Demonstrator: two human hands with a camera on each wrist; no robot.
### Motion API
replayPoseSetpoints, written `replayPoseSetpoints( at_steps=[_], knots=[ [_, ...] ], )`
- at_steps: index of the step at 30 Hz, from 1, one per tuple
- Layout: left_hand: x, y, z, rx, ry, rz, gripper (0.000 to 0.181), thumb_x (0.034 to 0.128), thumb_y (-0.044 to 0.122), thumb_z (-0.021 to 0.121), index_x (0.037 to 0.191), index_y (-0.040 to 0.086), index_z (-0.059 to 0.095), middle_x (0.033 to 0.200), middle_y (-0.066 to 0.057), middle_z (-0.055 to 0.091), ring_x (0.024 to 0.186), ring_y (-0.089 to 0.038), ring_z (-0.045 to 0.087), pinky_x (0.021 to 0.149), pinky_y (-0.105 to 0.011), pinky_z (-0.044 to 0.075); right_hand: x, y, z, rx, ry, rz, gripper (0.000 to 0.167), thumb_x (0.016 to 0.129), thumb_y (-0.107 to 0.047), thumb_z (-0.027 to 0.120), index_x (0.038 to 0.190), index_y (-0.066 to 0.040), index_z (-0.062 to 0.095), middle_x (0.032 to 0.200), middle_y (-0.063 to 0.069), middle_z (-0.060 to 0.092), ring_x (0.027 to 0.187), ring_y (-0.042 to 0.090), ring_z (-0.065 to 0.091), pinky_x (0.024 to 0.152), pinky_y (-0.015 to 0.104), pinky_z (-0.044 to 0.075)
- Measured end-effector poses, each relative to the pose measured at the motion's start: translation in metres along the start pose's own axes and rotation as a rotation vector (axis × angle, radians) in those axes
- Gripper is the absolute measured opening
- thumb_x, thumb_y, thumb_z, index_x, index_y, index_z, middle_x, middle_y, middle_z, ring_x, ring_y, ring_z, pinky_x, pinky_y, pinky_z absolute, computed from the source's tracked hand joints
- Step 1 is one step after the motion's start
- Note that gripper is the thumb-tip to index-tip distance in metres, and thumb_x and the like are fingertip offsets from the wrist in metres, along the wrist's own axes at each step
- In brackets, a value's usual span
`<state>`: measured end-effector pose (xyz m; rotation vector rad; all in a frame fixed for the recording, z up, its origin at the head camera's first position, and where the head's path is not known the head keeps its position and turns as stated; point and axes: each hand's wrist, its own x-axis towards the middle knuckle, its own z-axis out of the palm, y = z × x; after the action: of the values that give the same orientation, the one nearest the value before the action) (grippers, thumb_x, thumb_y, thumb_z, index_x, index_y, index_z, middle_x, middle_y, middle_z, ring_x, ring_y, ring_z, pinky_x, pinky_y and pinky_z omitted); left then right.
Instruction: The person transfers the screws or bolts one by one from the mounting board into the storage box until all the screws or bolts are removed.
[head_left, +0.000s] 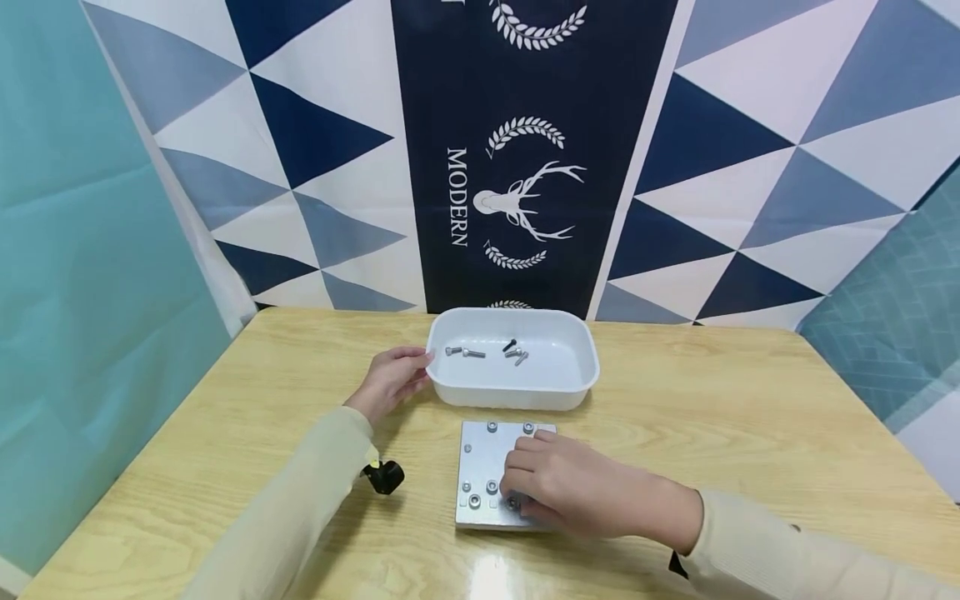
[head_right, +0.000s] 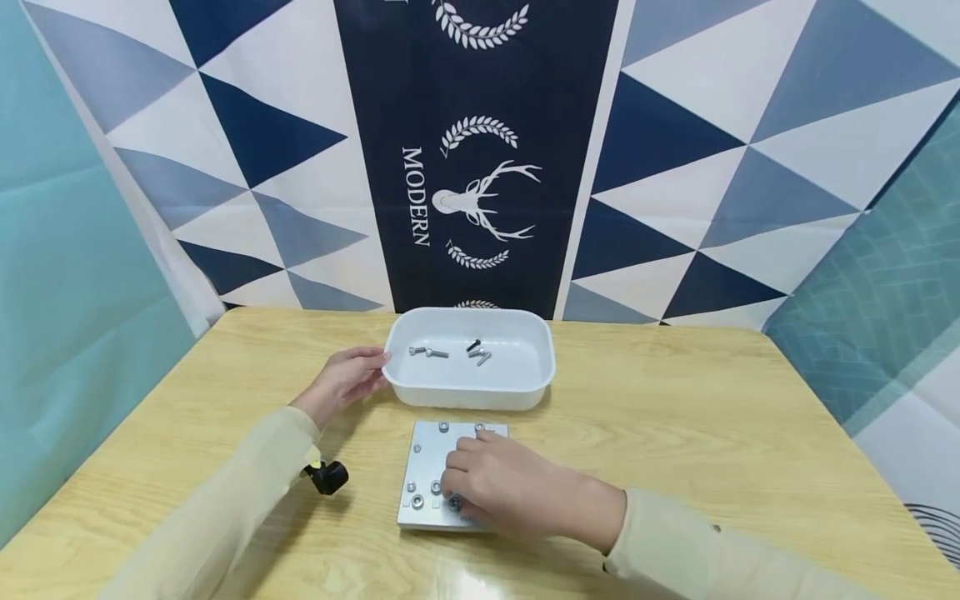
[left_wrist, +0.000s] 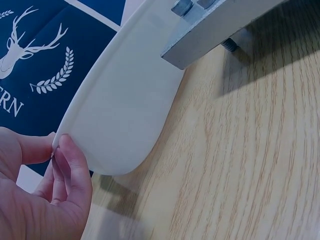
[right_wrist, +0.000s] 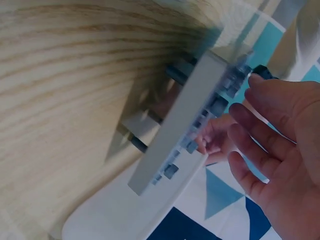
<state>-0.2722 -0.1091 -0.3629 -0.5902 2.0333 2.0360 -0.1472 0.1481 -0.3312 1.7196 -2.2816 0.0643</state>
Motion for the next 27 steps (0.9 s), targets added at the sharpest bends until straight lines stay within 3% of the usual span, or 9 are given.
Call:
replayPoseSetpoints(
  at_steps=[8, 18, 27],
  knots=[
    [-0.004, -0.007, -0.001, 0.012, 0.003, -0.019, 0.033, 0.0918, 0.014, 0.065, 0.123, 0.007, 0.059, 0.113, -0.010, 0.060, 0.081, -0.011, 0.058, 0.070, -0.017, 0.053, -0.004, -0.009, 0.011, -0.025, -0.006, -0.021, 0.016, 0.084, -0.020, 0.072, 0.096, -0.023, 0.061, 0.088, -0.013, 0.059, 0.084, 0.005, 0.051, 0.077, 0.021, 0.044],
    [-0.003, 0.002, 0.000, -0.004, 0.006, -0.014, 0.033, 0.0928, 0.015, 0.063, 0.125, 0.007, 0.058, 0.116, -0.009, 0.058, 0.088, -0.013, 0.056, 0.073, -0.017, 0.052, 0.001, -0.006, 0.014, -0.135, 0.055, -0.075, 0.018, 0.079, -0.014, 0.073, 0.092, -0.020, 0.062, 0.087, -0.012, 0.060, 0.083, 0.006, 0.052, 0.082, 0.024, 0.044],
    [-0.002, 0.000, 0.001, -0.017, -0.003, -0.008, 0.034, 0.0931, 0.014, 0.063, 0.125, 0.006, 0.057, 0.117, -0.010, 0.059, 0.086, -0.012, 0.057, 0.078, -0.019, 0.053, 0.001, -0.004, 0.016, -0.098, 0.039, -0.073, 0.013, 0.082, -0.017, 0.072, 0.090, -0.020, 0.063, 0.087, -0.013, 0.060, 0.081, 0.005, 0.051, 0.078, 0.022, 0.043]
  ],
)
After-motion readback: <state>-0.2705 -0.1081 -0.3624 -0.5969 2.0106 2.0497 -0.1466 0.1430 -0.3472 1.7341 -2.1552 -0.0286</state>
